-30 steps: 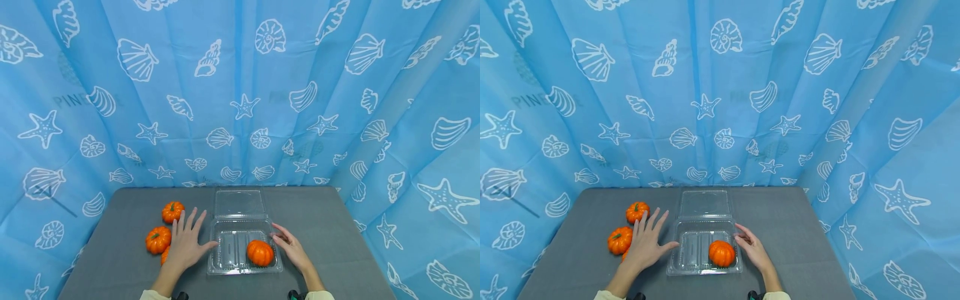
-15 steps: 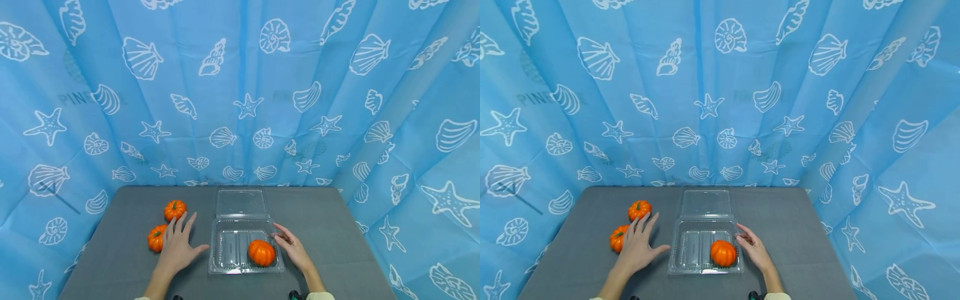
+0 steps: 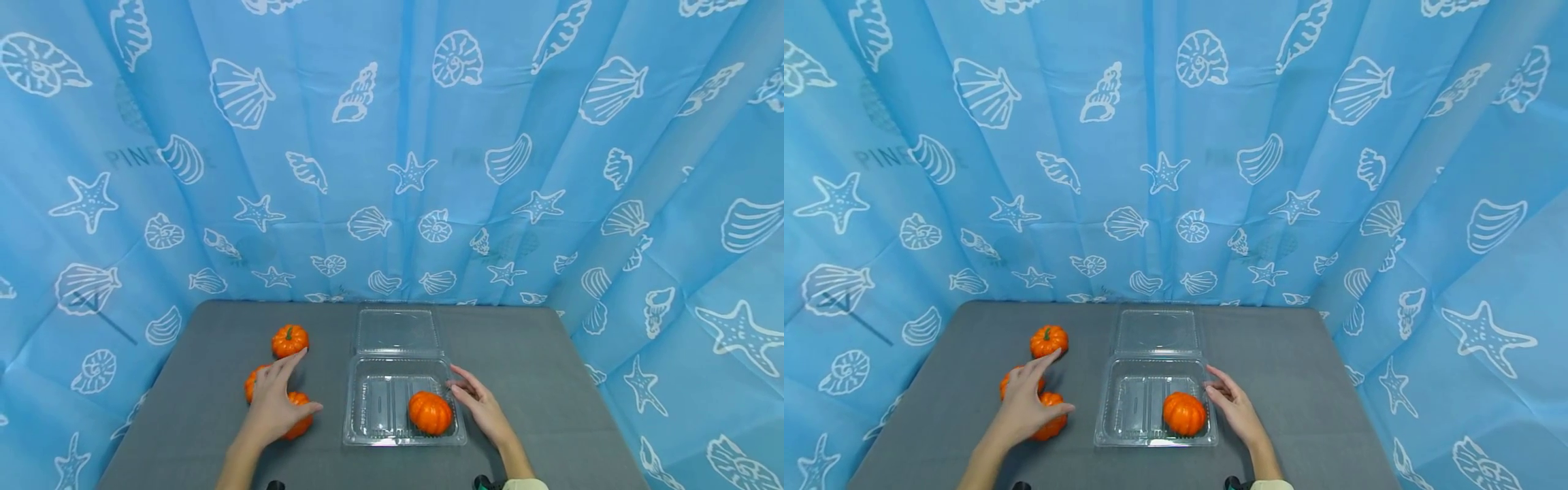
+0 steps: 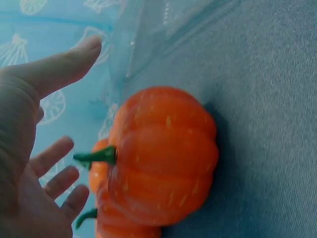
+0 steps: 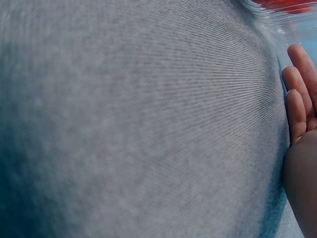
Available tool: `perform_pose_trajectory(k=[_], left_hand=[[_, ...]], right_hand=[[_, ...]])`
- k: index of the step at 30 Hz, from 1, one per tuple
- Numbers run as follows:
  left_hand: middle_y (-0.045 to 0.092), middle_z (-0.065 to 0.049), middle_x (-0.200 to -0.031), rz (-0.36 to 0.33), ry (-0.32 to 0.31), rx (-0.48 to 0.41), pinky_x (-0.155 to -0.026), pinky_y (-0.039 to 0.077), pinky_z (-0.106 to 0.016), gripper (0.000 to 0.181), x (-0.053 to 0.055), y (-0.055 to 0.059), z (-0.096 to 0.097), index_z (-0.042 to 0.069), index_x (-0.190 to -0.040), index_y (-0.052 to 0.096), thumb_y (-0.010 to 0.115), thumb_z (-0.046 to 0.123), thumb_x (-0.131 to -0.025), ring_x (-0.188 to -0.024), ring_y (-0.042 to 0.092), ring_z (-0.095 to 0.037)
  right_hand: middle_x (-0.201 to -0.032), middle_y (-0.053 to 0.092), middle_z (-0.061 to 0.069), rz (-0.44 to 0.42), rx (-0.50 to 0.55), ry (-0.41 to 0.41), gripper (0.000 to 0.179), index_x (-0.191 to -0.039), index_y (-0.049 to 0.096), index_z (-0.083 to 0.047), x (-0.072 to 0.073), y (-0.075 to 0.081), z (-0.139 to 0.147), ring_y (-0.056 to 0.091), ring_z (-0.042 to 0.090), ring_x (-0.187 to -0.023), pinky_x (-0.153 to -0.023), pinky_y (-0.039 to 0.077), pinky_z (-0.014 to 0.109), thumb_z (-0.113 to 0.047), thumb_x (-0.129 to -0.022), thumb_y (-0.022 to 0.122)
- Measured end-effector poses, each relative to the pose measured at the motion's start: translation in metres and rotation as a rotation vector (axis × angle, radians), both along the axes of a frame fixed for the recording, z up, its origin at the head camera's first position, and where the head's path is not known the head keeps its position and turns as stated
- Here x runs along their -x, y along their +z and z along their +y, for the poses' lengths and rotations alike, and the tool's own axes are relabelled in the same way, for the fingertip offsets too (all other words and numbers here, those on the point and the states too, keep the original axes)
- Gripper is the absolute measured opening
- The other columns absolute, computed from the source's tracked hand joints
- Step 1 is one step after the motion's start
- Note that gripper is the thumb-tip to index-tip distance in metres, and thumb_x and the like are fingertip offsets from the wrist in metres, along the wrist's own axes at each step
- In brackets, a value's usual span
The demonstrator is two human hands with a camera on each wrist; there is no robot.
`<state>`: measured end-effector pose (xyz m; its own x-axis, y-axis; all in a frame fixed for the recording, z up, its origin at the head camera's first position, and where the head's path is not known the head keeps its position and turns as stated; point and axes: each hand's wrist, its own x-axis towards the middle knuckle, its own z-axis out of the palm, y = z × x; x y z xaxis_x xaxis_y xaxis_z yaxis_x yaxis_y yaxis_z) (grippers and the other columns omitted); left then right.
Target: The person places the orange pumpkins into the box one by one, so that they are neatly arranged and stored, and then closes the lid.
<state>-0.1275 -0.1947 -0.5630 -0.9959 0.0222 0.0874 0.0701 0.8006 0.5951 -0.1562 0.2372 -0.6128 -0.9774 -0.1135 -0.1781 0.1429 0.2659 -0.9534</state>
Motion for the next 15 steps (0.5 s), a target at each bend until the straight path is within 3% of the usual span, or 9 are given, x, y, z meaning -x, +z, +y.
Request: perform_pose_trajectory(k=[6, 11, 15], left_hand=[[0.048, -0.007, -0.153, -0.085, -0.034, -0.099, -0.100, 0.043, -0.058, 0.108, -0.003, 0.000, -0.012, 0.036, -0.157, 0.036, 0.095, 0.041, -0.067, -0.128, 0.040, -0.034], [0.048, -0.007, -0.155, -0.142, -0.067, -0.130, -0.106, 0.041, -0.060, 0.112, -0.007, -0.002, -0.018, 0.041, -0.157, 0.032, 0.096, 0.040, -0.065, -0.134, 0.041, -0.035], [0.052, -0.007, -0.151, -0.170, -0.053, -0.140, -0.108, 0.041, -0.058, 0.115, -0.010, -0.006, -0.019, 0.039, -0.158, 0.033, 0.098, 0.035, -0.063, -0.133, 0.045, -0.032]], right_hand=[[-0.134, 0.068, 0.012, 0.018, 0.002, 0.005, 0.048, -0.149, 0.052, -0.024, 0.000, -0.001, 0.001, 0.063, 0.026, -0.123, -0.094, 0.050, 0.020, -0.031, -0.102, 0.061], [-0.134, 0.068, 0.013, 0.026, 0.002, 0.012, 0.048, -0.149, 0.052, -0.023, 0.000, -0.001, 0.001, 0.063, 0.021, -0.122, -0.094, 0.049, 0.019, -0.031, -0.103, 0.061], [-0.134, 0.069, 0.012, 0.029, -0.007, 0.011, 0.047, -0.149, 0.052, -0.023, -0.001, -0.002, 0.000, 0.064, 0.019, -0.120, -0.094, 0.049, 0.019, -0.031, -0.103, 0.061]])
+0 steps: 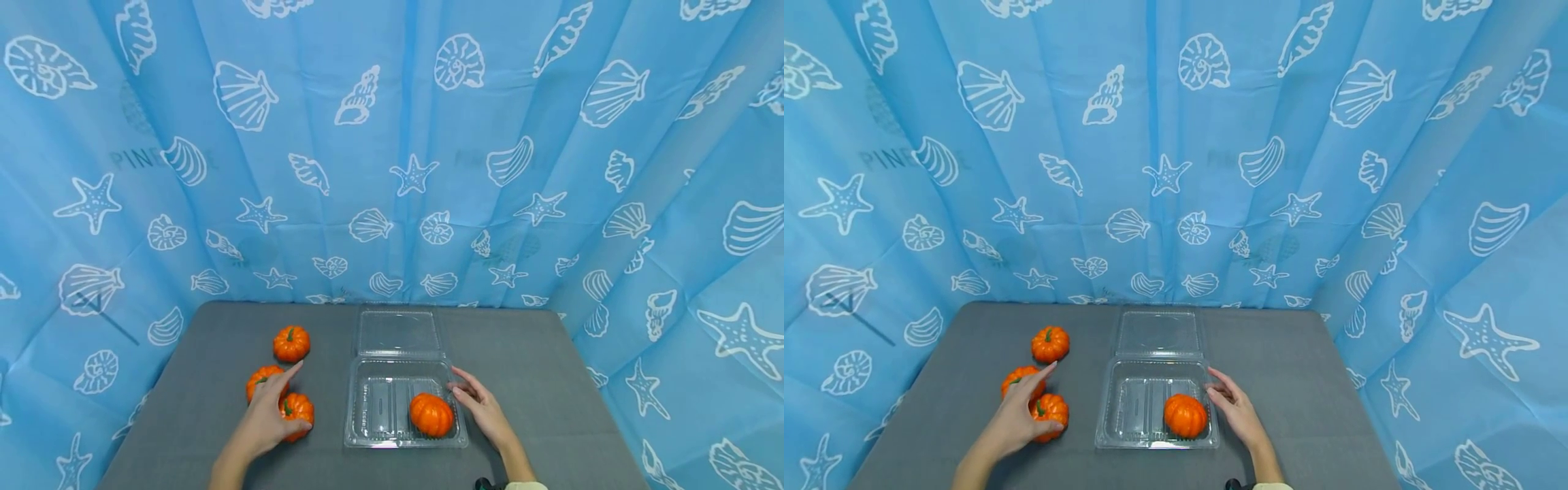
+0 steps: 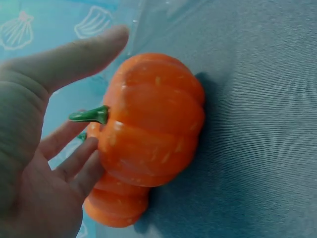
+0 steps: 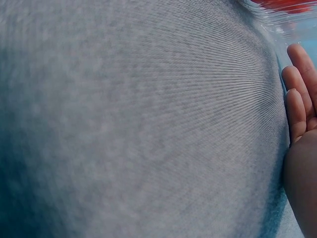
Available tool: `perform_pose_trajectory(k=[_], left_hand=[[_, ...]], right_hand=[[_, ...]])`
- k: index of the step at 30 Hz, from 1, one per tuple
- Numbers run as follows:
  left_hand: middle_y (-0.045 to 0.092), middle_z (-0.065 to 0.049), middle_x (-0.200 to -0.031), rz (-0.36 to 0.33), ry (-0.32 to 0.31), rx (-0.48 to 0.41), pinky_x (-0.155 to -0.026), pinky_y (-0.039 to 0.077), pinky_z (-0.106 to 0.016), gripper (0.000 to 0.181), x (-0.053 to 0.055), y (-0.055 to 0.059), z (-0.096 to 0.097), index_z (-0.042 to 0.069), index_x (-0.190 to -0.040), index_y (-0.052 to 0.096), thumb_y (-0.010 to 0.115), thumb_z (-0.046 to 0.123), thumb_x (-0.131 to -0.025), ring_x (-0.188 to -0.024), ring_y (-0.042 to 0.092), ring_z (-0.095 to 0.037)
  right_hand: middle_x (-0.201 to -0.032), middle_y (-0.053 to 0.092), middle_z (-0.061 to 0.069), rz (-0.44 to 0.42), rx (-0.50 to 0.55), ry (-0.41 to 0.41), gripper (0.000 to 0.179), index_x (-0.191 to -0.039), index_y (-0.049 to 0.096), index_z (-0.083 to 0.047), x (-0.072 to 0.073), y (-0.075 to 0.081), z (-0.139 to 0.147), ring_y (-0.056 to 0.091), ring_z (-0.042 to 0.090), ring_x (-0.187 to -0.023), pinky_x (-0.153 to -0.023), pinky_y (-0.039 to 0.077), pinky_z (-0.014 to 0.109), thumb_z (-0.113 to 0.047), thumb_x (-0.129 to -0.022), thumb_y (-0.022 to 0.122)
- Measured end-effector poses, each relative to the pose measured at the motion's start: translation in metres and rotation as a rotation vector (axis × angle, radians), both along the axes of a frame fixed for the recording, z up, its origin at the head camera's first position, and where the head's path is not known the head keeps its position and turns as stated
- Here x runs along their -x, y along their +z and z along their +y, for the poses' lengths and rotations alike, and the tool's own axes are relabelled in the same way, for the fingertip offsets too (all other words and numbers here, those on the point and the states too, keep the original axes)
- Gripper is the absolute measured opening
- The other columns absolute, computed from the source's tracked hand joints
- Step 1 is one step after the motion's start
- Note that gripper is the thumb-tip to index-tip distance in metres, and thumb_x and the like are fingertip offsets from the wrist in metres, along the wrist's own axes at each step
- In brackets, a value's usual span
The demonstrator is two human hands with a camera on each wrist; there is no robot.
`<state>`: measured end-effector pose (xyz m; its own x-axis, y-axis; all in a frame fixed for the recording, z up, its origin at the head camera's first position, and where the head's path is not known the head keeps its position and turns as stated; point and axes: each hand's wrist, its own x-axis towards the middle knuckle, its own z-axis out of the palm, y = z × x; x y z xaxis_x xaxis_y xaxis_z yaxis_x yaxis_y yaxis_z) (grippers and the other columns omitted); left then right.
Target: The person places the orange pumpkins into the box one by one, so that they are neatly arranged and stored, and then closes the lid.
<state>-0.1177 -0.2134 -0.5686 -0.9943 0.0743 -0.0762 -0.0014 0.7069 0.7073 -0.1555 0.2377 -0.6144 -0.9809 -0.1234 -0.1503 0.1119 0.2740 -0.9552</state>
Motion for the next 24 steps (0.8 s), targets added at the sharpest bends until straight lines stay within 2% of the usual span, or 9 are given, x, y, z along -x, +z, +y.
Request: perform_pose_trajectory(k=[8, 12, 16, 20, 24], left_hand=[[0.061, -0.005, -0.143, 0.006, 0.010, 0.019, -0.108, 0.042, -0.054, 0.111, 0.001, -0.004, 0.003, 0.027, -0.155, 0.043, 0.099, 0.022, -0.060, -0.128, 0.049, -0.029], [0.066, 0.000, -0.135, 0.001, -0.002, 0.045, -0.105, 0.046, -0.049, 0.105, 0.001, -0.003, 0.005, 0.024, -0.152, 0.048, 0.099, 0.023, -0.061, -0.119, 0.052, -0.023], [0.068, 0.001, -0.133, -0.003, -0.018, 0.092, -0.105, 0.047, -0.050, 0.095, 0.000, -0.001, 0.009, 0.021, -0.147, 0.055, 0.098, 0.026, -0.062, -0.120, 0.054, -0.024], [0.068, 0.001, -0.132, 0.021, -0.041, 0.150, -0.105, 0.047, -0.051, 0.081, -0.002, 0.000, 0.012, 0.018, -0.137, 0.065, 0.097, 0.028, -0.063, -0.123, 0.056, -0.028], [0.068, 0.005, -0.120, 0.055, -0.057, 0.178, -0.102, 0.049, -0.049, 0.073, -0.003, -0.001, 0.017, 0.018, -0.129, 0.070, 0.098, 0.028, -0.062, -0.115, 0.059, -0.024]], right_hand=[[-0.134, 0.068, 0.012, 0.010, -0.004, 0.007, 0.047, -0.149, 0.052, -0.023, -0.001, -0.001, 0.001, 0.064, 0.018, -0.119, -0.094, 0.050, 0.020, -0.031, -0.103, 0.060], [-0.134, 0.068, 0.012, 0.011, 0.001, 0.009, 0.047, -0.149, 0.052, -0.023, -0.001, -0.001, 0.001, 0.063, 0.021, -0.121, -0.094, 0.050, 0.020, -0.030, -0.103, 0.060], [-0.134, 0.068, 0.012, 0.005, 0.007, 0.009, 0.047, -0.149, 0.052, -0.023, -0.001, -0.002, 0.002, 0.063, 0.023, -0.121, -0.093, 0.050, 0.020, -0.031, -0.103, 0.061], [-0.134, 0.068, 0.012, 0.006, 0.005, 0.009, 0.048, -0.149, 0.052, -0.023, -0.001, -0.002, 0.001, 0.063, 0.024, -0.122, -0.093, 0.050, 0.020, -0.031, -0.102, 0.061], [-0.134, 0.068, 0.013, 0.010, 0.002, 0.010, 0.047, -0.149, 0.052, -0.023, -0.001, -0.001, 0.001, 0.063, 0.024, -0.122, -0.094, 0.050, 0.020, -0.030, -0.103, 0.061]])
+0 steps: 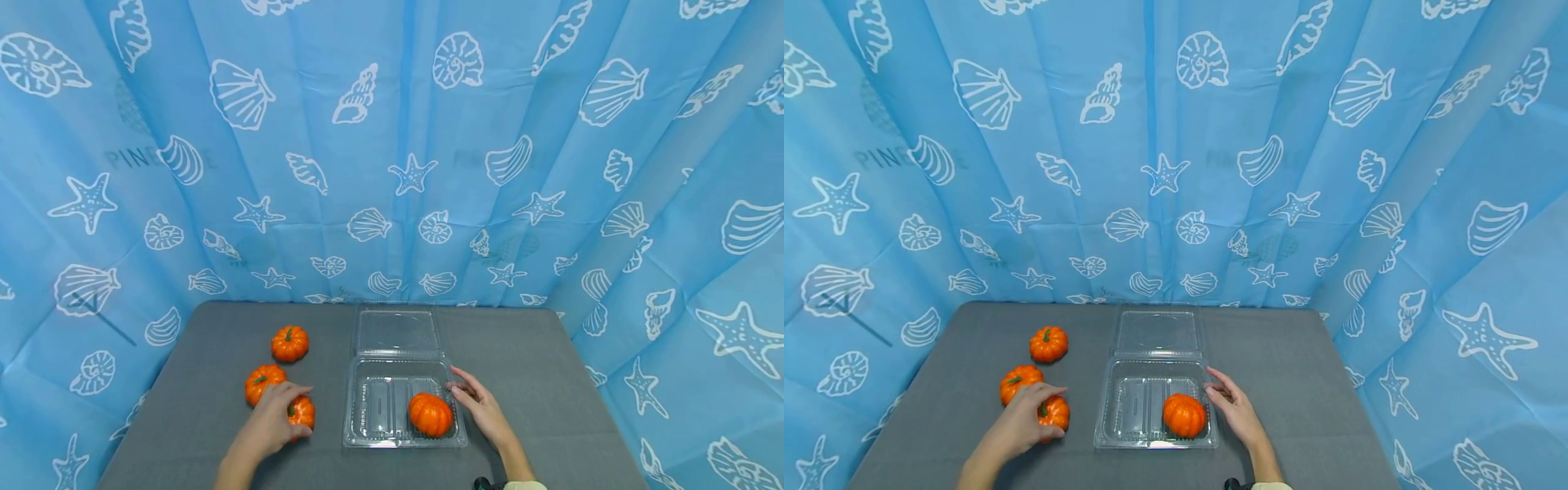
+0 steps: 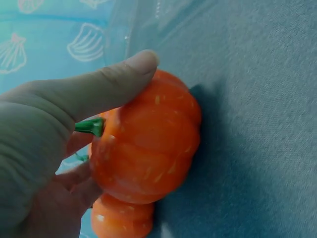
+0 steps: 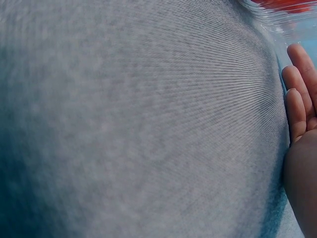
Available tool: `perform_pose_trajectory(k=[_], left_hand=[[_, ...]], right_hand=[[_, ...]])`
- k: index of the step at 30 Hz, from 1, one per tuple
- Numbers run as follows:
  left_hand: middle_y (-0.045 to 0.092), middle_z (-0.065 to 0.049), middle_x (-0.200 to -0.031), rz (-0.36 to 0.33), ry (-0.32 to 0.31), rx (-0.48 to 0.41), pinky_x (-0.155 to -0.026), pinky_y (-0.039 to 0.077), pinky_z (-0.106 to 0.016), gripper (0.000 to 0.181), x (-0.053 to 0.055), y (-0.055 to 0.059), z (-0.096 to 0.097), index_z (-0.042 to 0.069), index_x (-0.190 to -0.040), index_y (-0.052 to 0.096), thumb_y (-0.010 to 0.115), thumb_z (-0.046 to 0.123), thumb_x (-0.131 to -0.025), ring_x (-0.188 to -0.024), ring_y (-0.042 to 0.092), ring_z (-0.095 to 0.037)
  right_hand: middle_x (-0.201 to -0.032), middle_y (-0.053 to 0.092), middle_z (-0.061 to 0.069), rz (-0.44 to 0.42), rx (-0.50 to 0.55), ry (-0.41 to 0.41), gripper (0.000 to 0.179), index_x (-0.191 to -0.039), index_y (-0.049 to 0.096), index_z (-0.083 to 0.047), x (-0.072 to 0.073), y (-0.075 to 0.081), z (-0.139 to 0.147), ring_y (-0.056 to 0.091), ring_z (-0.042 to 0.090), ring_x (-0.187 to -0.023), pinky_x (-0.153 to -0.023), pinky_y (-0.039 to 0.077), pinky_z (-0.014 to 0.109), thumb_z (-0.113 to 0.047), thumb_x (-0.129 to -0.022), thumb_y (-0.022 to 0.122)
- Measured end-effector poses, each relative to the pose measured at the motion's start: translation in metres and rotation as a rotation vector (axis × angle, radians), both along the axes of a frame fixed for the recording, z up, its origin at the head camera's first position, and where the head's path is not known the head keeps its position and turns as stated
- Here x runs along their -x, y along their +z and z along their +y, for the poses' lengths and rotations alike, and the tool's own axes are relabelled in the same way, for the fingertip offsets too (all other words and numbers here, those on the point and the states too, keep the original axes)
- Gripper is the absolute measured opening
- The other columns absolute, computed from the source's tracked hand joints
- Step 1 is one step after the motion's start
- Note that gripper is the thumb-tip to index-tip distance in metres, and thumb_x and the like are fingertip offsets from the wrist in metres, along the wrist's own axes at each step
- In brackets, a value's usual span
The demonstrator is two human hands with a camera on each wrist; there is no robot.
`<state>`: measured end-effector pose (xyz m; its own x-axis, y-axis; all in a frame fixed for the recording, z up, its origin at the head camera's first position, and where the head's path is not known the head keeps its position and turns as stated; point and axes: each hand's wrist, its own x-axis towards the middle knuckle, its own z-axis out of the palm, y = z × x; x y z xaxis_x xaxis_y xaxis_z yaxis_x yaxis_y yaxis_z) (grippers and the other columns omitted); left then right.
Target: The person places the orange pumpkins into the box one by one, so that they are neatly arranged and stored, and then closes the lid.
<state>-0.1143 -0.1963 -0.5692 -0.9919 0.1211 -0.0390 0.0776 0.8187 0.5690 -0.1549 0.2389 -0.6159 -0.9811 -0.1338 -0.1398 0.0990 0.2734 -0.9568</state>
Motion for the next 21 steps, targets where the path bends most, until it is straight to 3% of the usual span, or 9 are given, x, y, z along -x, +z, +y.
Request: perform_pose_trajectory(k=[5, 12, 17, 21], left_hand=[[0.067, 0.006, -0.114, 0.015, 0.009, 0.000, -0.100, 0.050, -0.048, 0.070, 0.000, 0.002, 0.002, 0.019, -0.128, 0.070, 0.097, 0.030, -0.064, -0.111, 0.061, -0.022], [0.063, 0.003, -0.139, 0.024, 0.028, -0.129, -0.111, 0.043, -0.058, 0.067, 0.003, 0.011, 0.002, 0.026, -0.135, 0.065, 0.090, 0.041, -0.075, -0.133, 0.054, -0.031], [0.064, 0.003, -0.140, 0.066, 0.053, -0.154, -0.101, 0.049, -0.058, 0.066, 0.006, 0.017, 0.005, 0.035, -0.136, 0.062, 0.083, 0.057, -0.077, -0.128, 0.055, -0.029], [0.065, 0.004, -0.136, 0.103, 0.090, -0.176, -0.097, 0.053, -0.052, 0.068, 0.010, 0.017, 0.009, 0.034, -0.135, 0.063, 0.082, 0.062, -0.075, -0.122, 0.059, -0.025]], right_hand=[[-0.133, 0.069, 0.013, 0.003, -0.001, -0.005, 0.047, -0.148, 0.053, -0.022, 0.000, 0.000, 0.000, 0.064, 0.020, -0.119, -0.094, 0.049, 0.020, -0.029, -0.103, 0.061], [-0.134, 0.069, 0.012, -0.002, 0.000, -0.007, 0.047, -0.148, 0.053, -0.023, 0.000, 0.000, 0.000, 0.064, 0.016, -0.119, -0.094, 0.049, 0.020, -0.030, -0.102, 0.061], [-0.134, 0.069, 0.012, -0.005, 0.000, -0.006, 0.047, -0.148, 0.053, -0.023, 0.000, 0.001, 0.000, 0.064, 0.019, -0.119, -0.093, 0.050, 0.020, -0.031, -0.102, 0.061], [-0.133, 0.069, 0.012, -0.006, 0.001, -0.007, 0.047, -0.148, 0.053, -0.023, -0.001, 0.001, 0.000, 0.064, 0.018, -0.119, -0.093, 0.050, 0.020, -0.030, -0.103, 0.061]])
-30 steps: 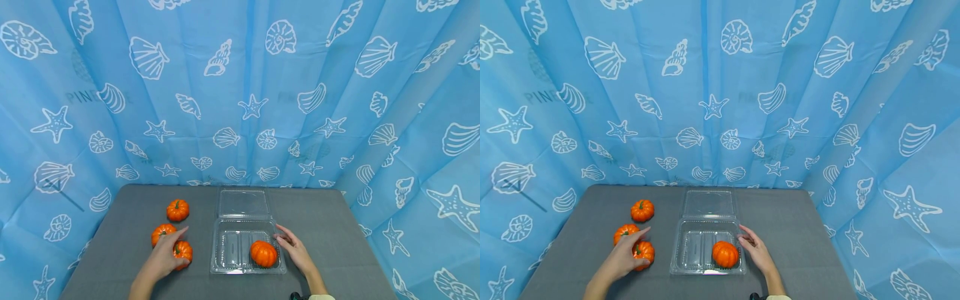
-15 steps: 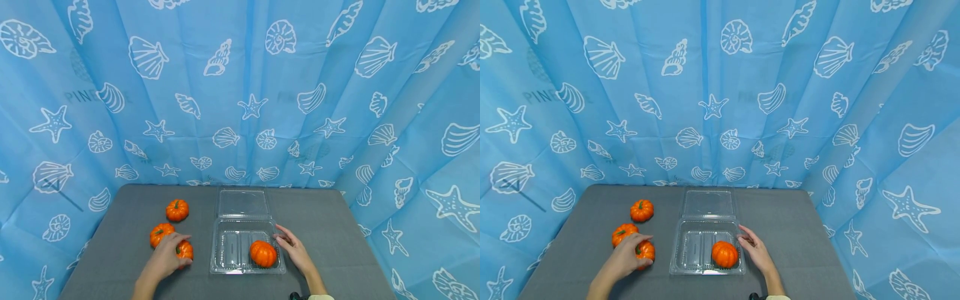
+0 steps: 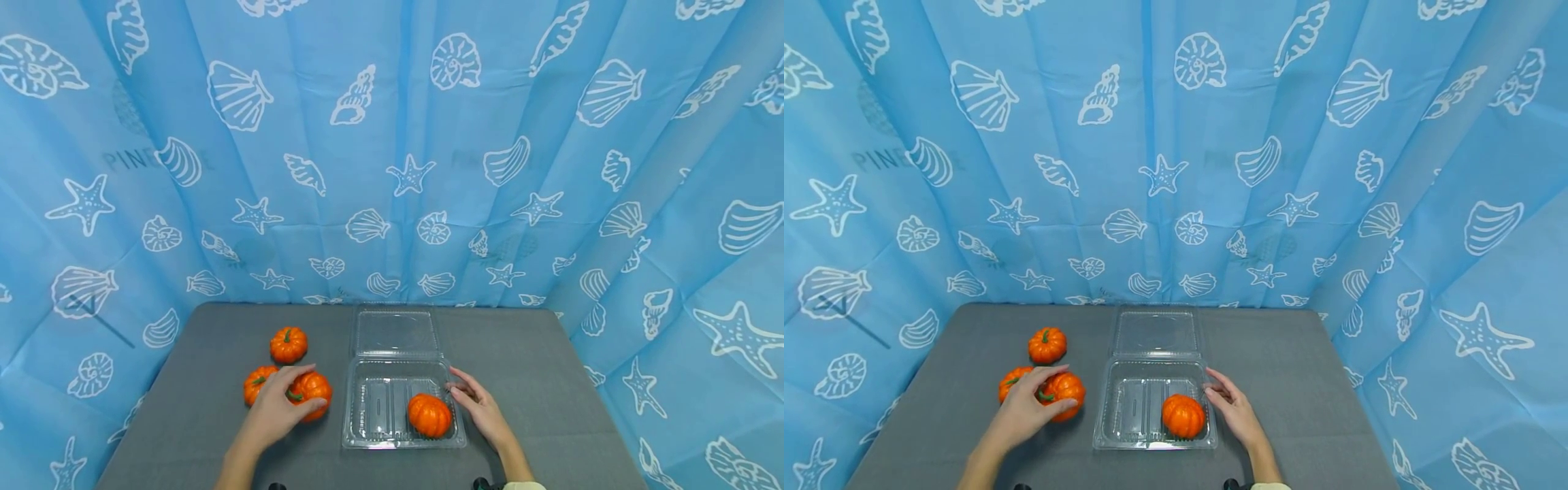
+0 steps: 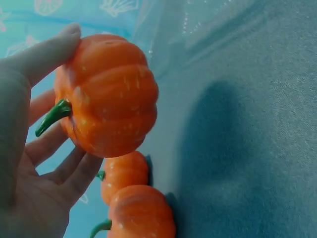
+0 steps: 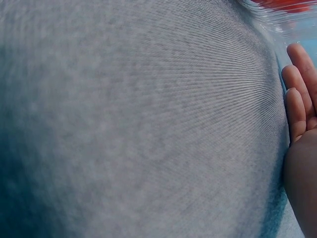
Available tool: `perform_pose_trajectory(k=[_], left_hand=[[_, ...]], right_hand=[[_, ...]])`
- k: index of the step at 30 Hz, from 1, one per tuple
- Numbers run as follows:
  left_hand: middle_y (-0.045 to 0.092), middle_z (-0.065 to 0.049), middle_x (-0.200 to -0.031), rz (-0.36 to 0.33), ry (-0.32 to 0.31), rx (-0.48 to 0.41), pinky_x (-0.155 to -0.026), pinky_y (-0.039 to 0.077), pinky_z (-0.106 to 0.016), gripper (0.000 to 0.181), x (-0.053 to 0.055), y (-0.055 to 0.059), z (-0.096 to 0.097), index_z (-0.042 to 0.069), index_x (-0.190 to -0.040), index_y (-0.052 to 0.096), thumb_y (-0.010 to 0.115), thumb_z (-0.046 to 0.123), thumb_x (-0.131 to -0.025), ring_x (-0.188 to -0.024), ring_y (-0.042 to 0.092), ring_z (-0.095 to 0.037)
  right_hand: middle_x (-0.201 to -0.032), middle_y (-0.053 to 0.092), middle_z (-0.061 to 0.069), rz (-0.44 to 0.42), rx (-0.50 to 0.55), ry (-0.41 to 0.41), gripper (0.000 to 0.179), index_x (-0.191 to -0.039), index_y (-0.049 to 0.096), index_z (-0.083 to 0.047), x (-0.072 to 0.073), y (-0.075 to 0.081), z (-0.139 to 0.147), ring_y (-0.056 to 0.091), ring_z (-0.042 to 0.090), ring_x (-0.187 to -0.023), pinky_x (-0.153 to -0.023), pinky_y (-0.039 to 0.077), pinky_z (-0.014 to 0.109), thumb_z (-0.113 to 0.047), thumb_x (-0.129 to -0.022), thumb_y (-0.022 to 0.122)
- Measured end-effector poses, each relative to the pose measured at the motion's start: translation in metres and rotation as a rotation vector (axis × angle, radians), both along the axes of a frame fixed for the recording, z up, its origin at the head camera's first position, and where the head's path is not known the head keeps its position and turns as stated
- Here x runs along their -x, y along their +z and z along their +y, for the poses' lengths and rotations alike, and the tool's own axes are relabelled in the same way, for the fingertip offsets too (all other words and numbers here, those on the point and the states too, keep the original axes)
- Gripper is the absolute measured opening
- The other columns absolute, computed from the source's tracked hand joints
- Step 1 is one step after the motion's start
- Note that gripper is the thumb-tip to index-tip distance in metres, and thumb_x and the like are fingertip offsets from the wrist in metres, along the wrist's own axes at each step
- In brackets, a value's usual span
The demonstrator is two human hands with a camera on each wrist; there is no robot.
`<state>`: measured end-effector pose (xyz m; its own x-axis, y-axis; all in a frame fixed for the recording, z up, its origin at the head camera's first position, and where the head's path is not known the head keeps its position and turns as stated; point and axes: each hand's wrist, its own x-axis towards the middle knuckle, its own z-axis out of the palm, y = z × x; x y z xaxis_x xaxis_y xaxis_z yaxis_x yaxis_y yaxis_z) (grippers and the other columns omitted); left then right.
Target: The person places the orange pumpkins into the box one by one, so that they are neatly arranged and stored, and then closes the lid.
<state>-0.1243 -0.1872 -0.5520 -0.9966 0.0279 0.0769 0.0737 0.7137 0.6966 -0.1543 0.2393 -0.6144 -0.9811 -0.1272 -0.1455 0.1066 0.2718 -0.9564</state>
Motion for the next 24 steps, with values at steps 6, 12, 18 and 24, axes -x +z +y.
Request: perform_pose_trajectory(k=[6, 12, 18, 24], left_hand=[[0.064, 0.006, -0.131, 0.041, 0.041, -0.101, -0.092, 0.055, -0.042, 0.071, 0.007, 0.003, 0.005, 0.030, -0.137, 0.062, 0.083, 0.058, -0.075, -0.113, 0.061, -0.017], [0.059, -0.003, -0.128, 0.059, 0.046, -0.179, -0.092, 0.057, -0.044, 0.074, 0.013, 0.005, 0.012, 0.022, -0.143, 0.058, 0.085, 0.048, -0.079, -0.110, 0.059, -0.019], [0.050, -0.005, -0.125, 0.047, 0.096, -0.202, -0.084, 0.050, -0.033, 0.065, 0.019, 0.004, 0.018, 0.029, -0.138, 0.063, 0.084, 0.049, -0.080, -0.105, 0.053, -0.023], [0.051, -0.005, -0.133, 0.047, 0.108, -0.262, -0.091, 0.057, -0.045, 0.059, 0.025, 0.005, 0.025, 0.026, -0.129, 0.062, 0.086, 0.049, -0.079, -0.115, 0.056, -0.026]], right_hand=[[-0.133, 0.069, 0.012, 0.010, -0.001, 0.002, 0.046, -0.148, 0.053, -0.022, 0.001, -0.001, 0.000, 0.064, 0.011, -0.116, -0.093, 0.050, 0.020, -0.029, -0.103, 0.060], [-0.134, 0.069, 0.012, -0.006, 0.009, -0.003, 0.047, -0.148, 0.053, -0.023, 0.000, 0.000, 0.000, 0.063, 0.009, -0.115, -0.092, 0.050, 0.019, -0.030, -0.103, 0.061], [-0.134, 0.069, 0.012, -0.007, 0.014, -0.008, 0.047, -0.148, 0.053, -0.023, 0.000, -0.001, 0.000, 0.064, 0.008, -0.115, -0.093, 0.050, 0.020, -0.030, -0.102, 0.061], [-0.133, 0.069, 0.011, -0.012, 0.015, -0.017, 0.047, -0.147, 0.054, -0.024, 0.000, 0.000, -0.001, 0.064, 0.009, -0.114, -0.093, 0.050, 0.021, -0.030, -0.102, 0.062]])
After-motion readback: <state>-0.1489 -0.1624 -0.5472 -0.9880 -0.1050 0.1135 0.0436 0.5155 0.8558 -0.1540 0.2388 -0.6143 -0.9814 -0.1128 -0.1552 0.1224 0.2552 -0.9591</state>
